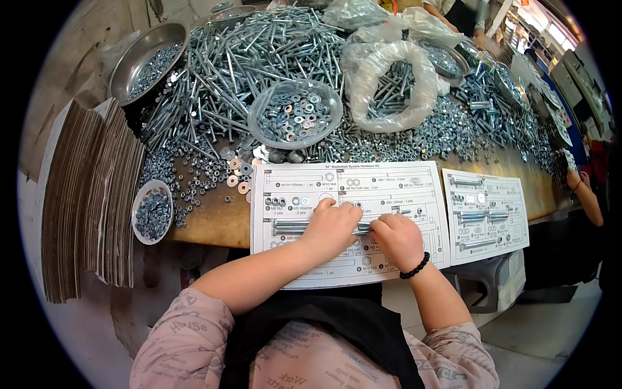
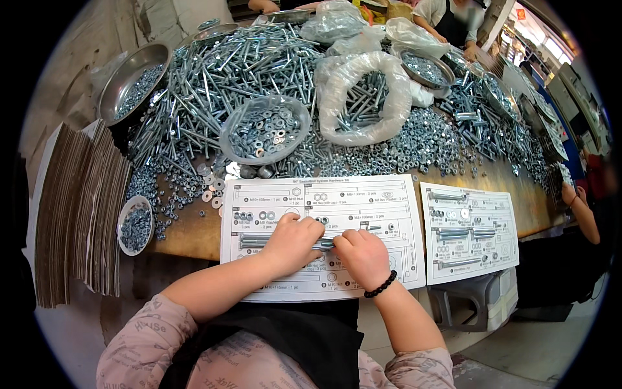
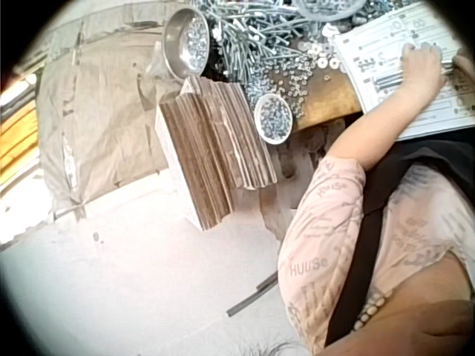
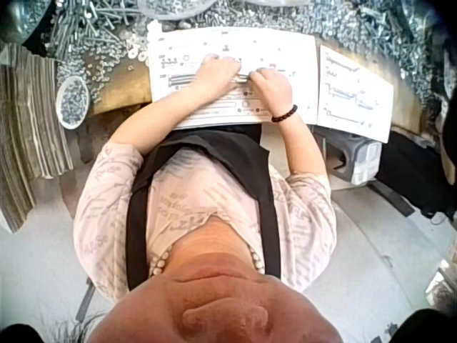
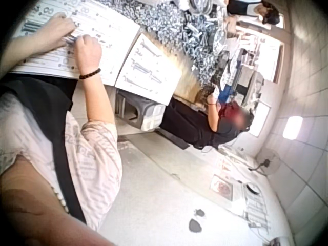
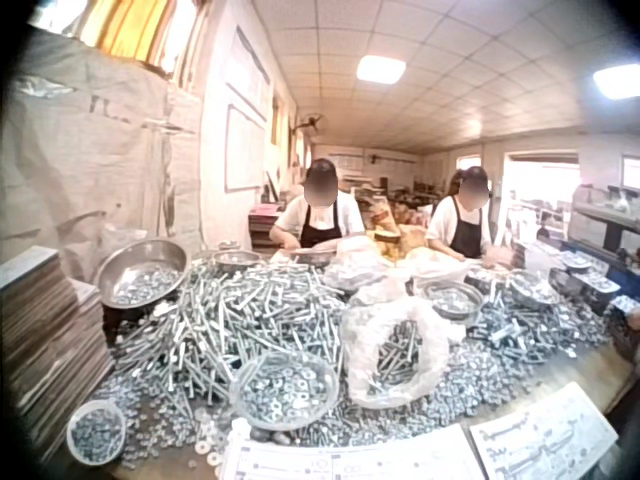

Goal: The person sorts metal fasteners, including bolts, nuts, and washers, from a large pile on a table. They pick items by hand and place them onto a printed sheet with designated slots, organizing them into groups.

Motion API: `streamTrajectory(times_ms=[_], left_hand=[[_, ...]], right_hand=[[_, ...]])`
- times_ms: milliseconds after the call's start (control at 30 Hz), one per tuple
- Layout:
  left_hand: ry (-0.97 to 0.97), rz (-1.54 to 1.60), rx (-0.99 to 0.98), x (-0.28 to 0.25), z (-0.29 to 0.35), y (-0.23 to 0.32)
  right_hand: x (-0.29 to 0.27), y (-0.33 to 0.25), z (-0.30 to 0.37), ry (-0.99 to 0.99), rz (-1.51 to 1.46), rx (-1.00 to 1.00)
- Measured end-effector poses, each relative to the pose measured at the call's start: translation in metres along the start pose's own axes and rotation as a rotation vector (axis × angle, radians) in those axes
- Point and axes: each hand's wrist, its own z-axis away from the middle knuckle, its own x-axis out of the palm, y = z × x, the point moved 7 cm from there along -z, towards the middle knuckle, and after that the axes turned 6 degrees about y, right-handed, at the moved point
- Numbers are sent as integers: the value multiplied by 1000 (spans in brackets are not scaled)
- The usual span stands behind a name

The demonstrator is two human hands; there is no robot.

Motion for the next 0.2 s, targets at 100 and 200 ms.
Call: streamTrajectory(times_ms=[100,200], left_hand=[[18,30,-6,2,0,0],[-105,-13,9,13,0,-1]], right_hand=[[-5,12,5,56,-6,86],[-13,36,16,43,11,268]])
